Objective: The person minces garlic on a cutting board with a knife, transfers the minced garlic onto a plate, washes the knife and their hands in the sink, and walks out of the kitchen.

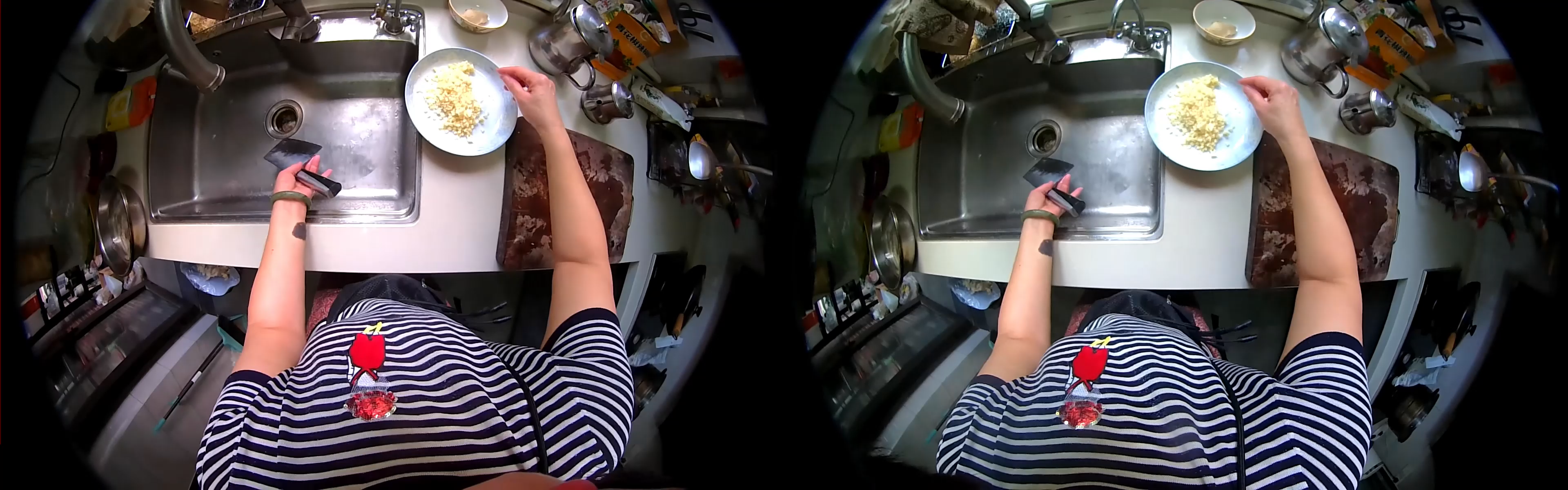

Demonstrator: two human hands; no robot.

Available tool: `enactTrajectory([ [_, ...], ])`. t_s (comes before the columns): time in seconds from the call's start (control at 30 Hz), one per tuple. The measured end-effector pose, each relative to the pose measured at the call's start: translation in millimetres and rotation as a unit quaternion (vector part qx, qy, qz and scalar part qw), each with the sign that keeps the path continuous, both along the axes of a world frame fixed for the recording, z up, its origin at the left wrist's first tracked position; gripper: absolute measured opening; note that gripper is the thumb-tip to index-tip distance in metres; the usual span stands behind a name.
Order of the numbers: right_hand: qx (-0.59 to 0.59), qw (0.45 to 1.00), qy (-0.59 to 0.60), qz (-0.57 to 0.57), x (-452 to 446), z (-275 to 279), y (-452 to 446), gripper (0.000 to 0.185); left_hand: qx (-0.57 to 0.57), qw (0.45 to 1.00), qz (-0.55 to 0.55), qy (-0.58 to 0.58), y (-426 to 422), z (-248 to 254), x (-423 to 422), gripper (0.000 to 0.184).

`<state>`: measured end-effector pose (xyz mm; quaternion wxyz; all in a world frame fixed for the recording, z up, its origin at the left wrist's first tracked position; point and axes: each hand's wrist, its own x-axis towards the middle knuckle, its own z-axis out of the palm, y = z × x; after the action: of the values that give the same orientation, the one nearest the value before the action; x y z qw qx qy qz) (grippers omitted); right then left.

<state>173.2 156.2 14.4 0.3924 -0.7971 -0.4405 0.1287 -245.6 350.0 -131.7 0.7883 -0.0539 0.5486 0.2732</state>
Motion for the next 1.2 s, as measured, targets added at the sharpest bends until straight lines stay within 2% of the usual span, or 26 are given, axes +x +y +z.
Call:
enactTrajectory([
  [0.1,0.016,0.998,0.045,-0.044,8.8,-8.9,-13.3,0.014,0.016,0.999,0.01,0.03,-3.5,8.0,7.2,0.03],
  [0.17,0.04,0.958,0.273,-0.084,9.5,-8.4,-19.9,0.014,0.011,1.0,0.012,0.021,-2.3,7.9,7.1,0.029],
  [0.27,0.044,0.955,0.287,-0.065,4.7,-6.5,-20.5,0.013,0.006,1.0,0.014,0.013,-3.1,5.3,4.5,0.029],
  [0.3,0.044,0.955,0.286,-0.064,4.6,-8.1,-18.5,0.013,0.006,1.0,0.013,0.013,-3.3,5.1,4.5,0.029],
  [0.37,-0.07,0.997,0.041,0.0,0.4,-13.1,-14.2,0.014,0.003,1.0,0.012,0.01,-4.3,4.3,4.4,0.029],
  [0.4,-0.02,0.993,0.111,-0.024,-6.0,-7.5,-11.4,0.014,-0.001,1.0,0.011,0.008,-4.1,4.2,4.6,0.029],
  [0.43,-0.02,0.993,0.11,-0.024,-0.5,-10.7,-11.8,0.014,-0.001,1.0,0.01,0.007,-4.3,4.1,4.5,0.029],
  [0.5,0.013,0.993,-0.011,-0.113,15.2,-20.3,-14.5,0.015,-0.001,1.0,0.011,0.002,-4.9,4.2,3.3,0.03],
  [0.57,-0.016,0.992,0.006,-0.128,21.0,-27.6,-19.2,0.018,0.003,1.0,0.012,0.004,-5.9,4.8,1.7,0.03],
  [0.63,-0.142,0.979,-0.119,-0.082,24.6,-35.7,-20.7,0.022,0.008,1.0,0.01,0.003,-7.8,5.8,1.0,0.031],
  [0.67,-0.131,0.987,-0.074,-0.054,25.1,-40.8,-19.4,0.027,0.006,1.0,0.01,0.002,-8.5,6.4,0.8,0.03],
  [0.7,-0.18,0.981,-0.061,-0.029,28.5,-44.2,-16.0,0.027,0.005,1.0,0.011,0.001,-8.7,7.1,1.1,0.03],
  [0.8,-0.191,0.978,-0.08,-0.027,31.0,-51.2,-10.6,0.026,0.003,1.0,0.015,-0.001,-10.1,5.7,0.0,0.029],
  [0.87,-0.142,0.988,-0.048,-0.044,30.7,-51.9,-9.7,0.026,0.013,1.0,0.016,0.011,-13.0,14.6,0.6,0.028],
  [0.93,-0.134,0.989,-0.034,-0.059,47.0,-70.6,-9.0,0.027,0.013,1.0,0.019,0.008,-12.9,17.2,-0.1,0.028],
  [1.1,-0.13,0.984,0.022,-0.123,56.2,-63.3,-11.6,0.027,0.003,0.999,0.038,-0.009,-10.5,8.6,-4.0,0.03],
  [1.2,-0.124,0.981,-0.007,-0.149,59.5,-66.9,-7.6,0.027,0.016,0.999,0.033,-0.016,-10.6,3.8,-3.7,0.031],
])
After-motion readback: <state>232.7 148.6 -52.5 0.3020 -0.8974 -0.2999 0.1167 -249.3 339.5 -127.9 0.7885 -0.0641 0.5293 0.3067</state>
